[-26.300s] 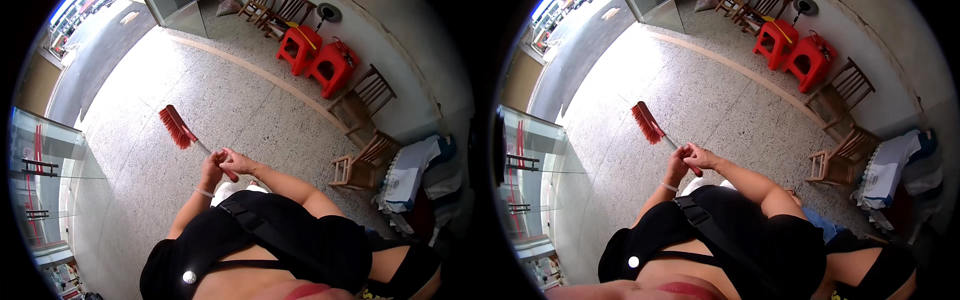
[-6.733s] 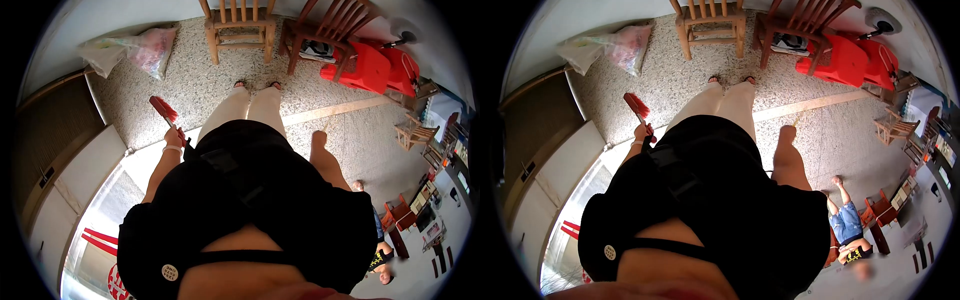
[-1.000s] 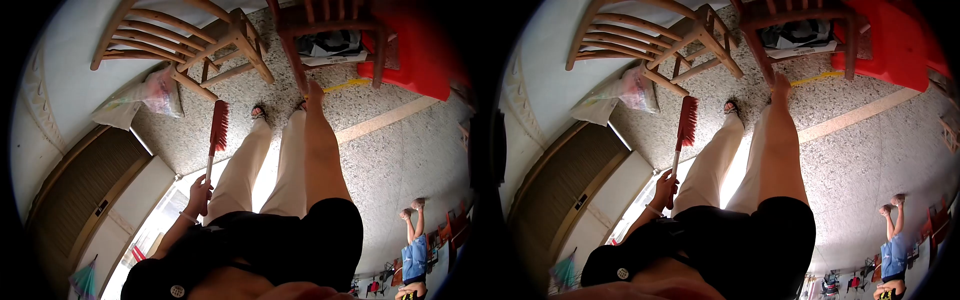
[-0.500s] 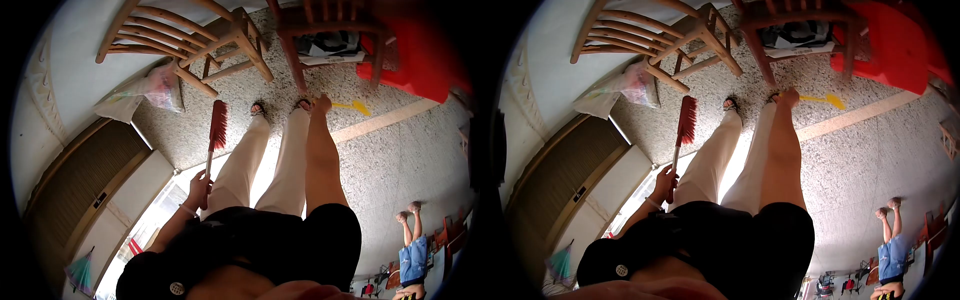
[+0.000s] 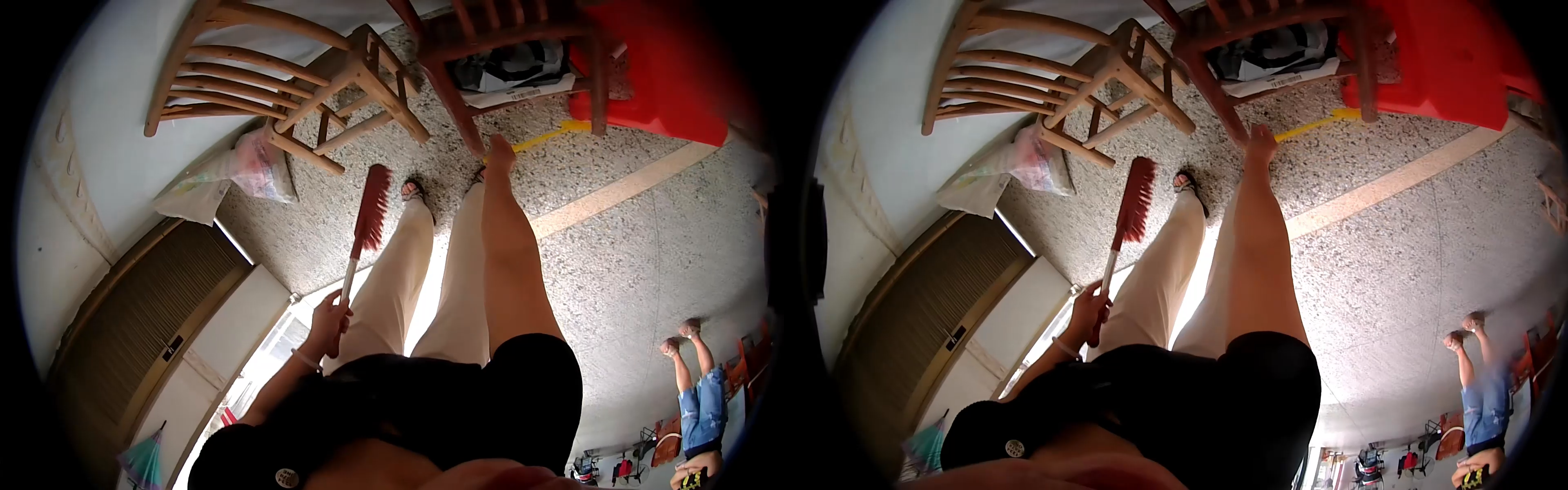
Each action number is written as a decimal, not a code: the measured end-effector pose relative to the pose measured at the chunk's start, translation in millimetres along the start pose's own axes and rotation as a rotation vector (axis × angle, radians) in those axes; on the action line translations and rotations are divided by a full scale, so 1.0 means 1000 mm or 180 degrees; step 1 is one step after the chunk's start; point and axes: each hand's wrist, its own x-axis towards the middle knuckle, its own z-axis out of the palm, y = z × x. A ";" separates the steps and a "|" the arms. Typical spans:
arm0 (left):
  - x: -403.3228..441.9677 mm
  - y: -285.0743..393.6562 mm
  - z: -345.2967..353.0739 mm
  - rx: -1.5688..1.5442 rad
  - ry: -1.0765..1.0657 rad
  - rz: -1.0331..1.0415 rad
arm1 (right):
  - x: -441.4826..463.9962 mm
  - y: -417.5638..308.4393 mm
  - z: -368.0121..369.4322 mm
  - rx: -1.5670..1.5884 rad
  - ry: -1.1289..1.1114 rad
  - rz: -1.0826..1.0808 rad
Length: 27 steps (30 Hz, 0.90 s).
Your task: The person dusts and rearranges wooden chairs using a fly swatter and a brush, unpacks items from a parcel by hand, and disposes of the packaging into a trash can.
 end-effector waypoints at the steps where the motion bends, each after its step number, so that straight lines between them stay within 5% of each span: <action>1: 0.002 -0.002 0.000 0.0087 0.0023 -0.0031 | 0.011 0.002 0.020 0.0020 -0.0078 -0.0312; 5: 0.006 -0.005 -0.004 0.0268 0.0039 -0.0137 | 0.011 -0.020 0.044 -0.0634 -0.0606 -0.0358; 8: 0.011 -0.012 -0.007 0.0130 0.0156 -0.0273 | -0.006 -0.046 0.027 -0.0214 -0.1341 0.0055; 27: 0.017 0.017 -0.002 -0.0032 0.0000 -0.0144 | -0.007 -0.023 0.012 0.0037 -0.1265 -0.0542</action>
